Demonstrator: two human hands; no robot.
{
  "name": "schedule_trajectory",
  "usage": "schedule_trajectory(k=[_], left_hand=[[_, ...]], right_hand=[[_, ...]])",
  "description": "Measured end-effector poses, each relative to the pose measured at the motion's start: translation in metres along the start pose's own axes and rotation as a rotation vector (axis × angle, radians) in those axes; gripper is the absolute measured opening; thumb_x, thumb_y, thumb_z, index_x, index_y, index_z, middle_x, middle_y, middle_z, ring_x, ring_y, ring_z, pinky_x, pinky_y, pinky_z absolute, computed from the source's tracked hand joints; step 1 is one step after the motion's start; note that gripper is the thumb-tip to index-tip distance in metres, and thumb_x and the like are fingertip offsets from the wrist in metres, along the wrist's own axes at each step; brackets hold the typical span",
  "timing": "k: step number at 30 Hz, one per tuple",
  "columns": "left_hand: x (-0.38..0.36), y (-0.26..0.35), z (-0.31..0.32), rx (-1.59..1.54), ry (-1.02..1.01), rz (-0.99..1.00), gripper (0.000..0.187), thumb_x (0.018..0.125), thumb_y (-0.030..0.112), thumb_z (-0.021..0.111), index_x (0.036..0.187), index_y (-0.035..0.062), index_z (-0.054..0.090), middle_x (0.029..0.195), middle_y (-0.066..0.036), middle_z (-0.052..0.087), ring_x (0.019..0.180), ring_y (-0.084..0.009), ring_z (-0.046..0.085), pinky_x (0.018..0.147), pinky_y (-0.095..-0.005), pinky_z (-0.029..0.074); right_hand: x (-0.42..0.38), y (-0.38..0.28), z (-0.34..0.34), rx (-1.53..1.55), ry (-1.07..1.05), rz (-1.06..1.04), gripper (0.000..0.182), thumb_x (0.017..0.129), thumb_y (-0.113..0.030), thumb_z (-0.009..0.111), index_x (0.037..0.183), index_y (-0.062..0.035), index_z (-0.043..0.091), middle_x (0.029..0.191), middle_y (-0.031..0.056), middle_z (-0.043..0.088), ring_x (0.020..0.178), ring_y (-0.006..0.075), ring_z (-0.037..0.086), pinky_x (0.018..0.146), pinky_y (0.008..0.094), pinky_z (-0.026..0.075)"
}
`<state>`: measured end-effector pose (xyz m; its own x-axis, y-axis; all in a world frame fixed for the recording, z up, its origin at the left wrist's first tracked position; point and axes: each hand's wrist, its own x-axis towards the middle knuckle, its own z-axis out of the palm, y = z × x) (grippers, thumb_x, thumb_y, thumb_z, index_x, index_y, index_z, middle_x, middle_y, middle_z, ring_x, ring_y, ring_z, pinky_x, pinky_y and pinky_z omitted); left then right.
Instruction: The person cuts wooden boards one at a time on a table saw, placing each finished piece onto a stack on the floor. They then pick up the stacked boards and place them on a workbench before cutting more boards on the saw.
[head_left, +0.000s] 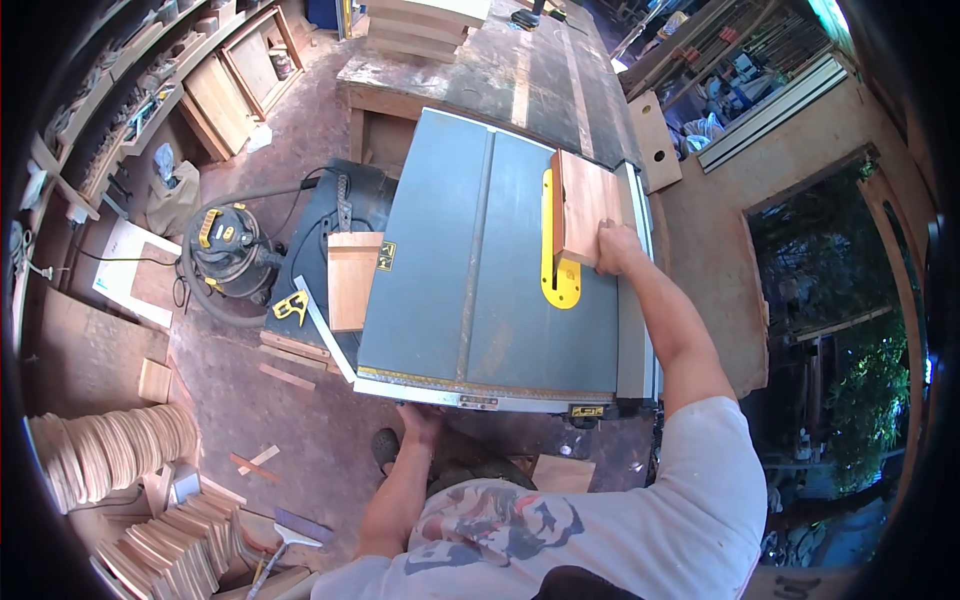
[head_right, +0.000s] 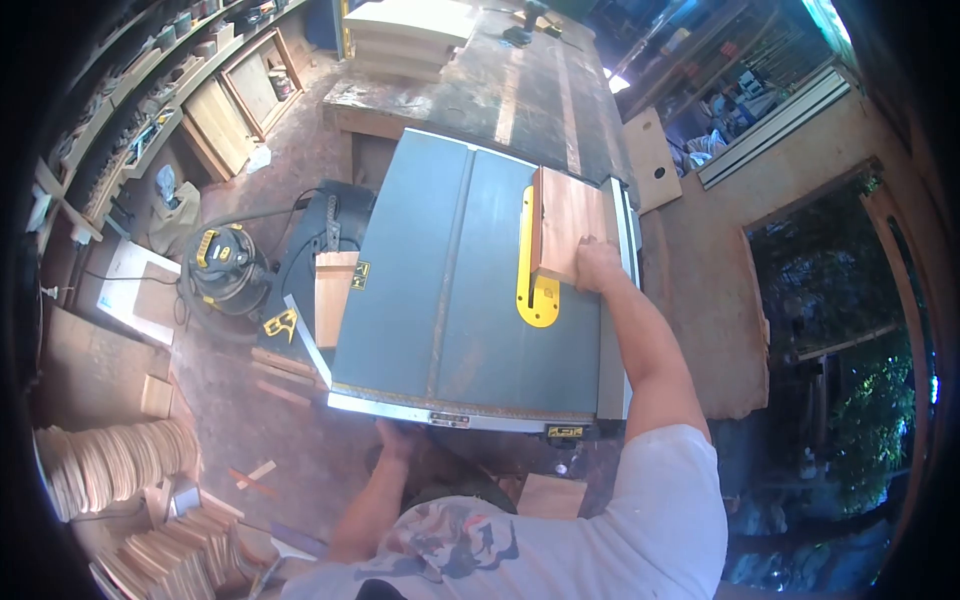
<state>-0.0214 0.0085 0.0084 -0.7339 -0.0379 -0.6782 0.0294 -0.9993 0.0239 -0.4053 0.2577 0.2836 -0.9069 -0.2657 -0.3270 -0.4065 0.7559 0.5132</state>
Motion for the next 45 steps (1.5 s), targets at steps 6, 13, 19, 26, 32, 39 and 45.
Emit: schedule_trajectory(k=[6, 13, 19, 26, 32, 39, 45], left_hand=[[0.03, 0.023, -0.114, 0.419, -0.055, -0.046, 0.052, 0.099, 0.053, 0.048, 0.12, 0.0078, 0.063, 0.108, -0.009, 0.067, 0.101, -0.0223, 0.063, 0.089, -0.0385, 0.05], [-0.093, 0.091, -0.198, 1.112, 0.766, 0.03, 0.056, 0.088, 0.039, 0.067, 0.121, -0.006, 0.067, 0.103, -0.02, 0.07, 0.1, -0.0271, 0.066, 0.089, -0.0361, 0.051], [-0.193, 0.131, -0.3, 1.618, 0.881, 0.047, 0.061, 0.083, 0.032, 0.068, 0.126, -0.0103, 0.062, 0.113, -0.027, 0.069, 0.109, -0.0344, 0.066, 0.095, -0.0409, 0.05], [-0.239, 0.126, -0.207, 1.095, 0.948, 0.122, 0.054, 0.082, 0.02, 0.067, 0.129, -0.0071, 0.061, 0.078, -0.011, 0.066, 0.064, -0.0167, 0.061, 0.055, -0.0304, 0.049], [-0.201, 0.128, -0.25, 1.484, 0.919, 0.198, 0.051, 0.083, 0.021, 0.067, 0.127, -0.0051, 0.064, 0.091, -0.011, 0.069, 0.07, -0.0171, 0.064, 0.054, -0.0296, 0.049], [-0.191, 0.135, -0.16, 1.132, 0.905, 0.333, 0.048, 0.091, 0.013, 0.06, 0.134, -0.0076, 0.056, 0.095, -0.011, 0.071, 0.067, -0.0126, 0.061, 0.05, -0.0265, 0.044], [-0.199, 0.143, -0.193, 1.255, 0.832, 0.196, 0.053, 0.088, 0.012, 0.063, 0.134, -0.0123, 0.054, 0.085, -0.012, 0.071, 0.057, -0.0129, 0.058, 0.047, -0.027, 0.043]], right_hand=[[0.053, 0.018, -0.006, 0.096, 0.045, 0.04, 0.099, 0.056, -0.024, 0.091, 0.137, 0.0098, 0.045, 0.134, 0.0244, 0.057, 0.114, 0.0384, 0.064, 0.097, 0.0417, 0.054], [0.151, 0.049, -0.007, 0.152, 0.04, 0.071, 0.094, 0.066, -0.017, 0.086, 0.142, 0.0077, 0.038, 0.144, 0.0234, 0.049, 0.122, 0.0373, 0.06, 0.1, 0.0417, 0.053], [0.221, 0.062, -0.018, 0.264, 0.142, 0.078, 0.074, 0.082, -0.016, 0.064, 0.149, -0.0004, 0.038, 0.151, 0.0186, 0.045, 0.129, 0.0377, 0.055, 0.109, 0.0426, 0.047], [0.345, 0.097, 0.017, 1.135, 0.242, 0.342, 0.06, 0.073, -0.019, 0.066, 0.133, -0.0126, 0.066, 0.127, 0.0213, 0.067, 0.122, 0.0351, 0.061, 0.108, 0.0379, 0.043], [0.337, 0.02, -0.072, 1.363, 0.301, -0.262, 0.035, 0.086, -0.031, 0.07, 0.102, -0.0014, 0.078, 0.097, 0.0106, 0.075, 0.089, 0.0209, 0.068, 0.079, 0.0369, 0.052], [0.269, 0.034, -0.131, 0.913, 0.392, -0.322, 0.039, 0.082, -0.027, 0.072, 0.112, -0.002, 0.075, 0.11, 0.0172, 0.074, 0.103, 0.0263, 0.071, 0.095, 0.0341, 0.052], [0.147, 0.097, -0.13, 1.02, 0.768, -0.155, 0.035, 0.092, -0.028, 0.068, 0.115, -0.0033, 0.073, 0.107, 0.0141, 0.075, 0.099, 0.0209, 0.07, 0.086, 0.0321, 0.053]])
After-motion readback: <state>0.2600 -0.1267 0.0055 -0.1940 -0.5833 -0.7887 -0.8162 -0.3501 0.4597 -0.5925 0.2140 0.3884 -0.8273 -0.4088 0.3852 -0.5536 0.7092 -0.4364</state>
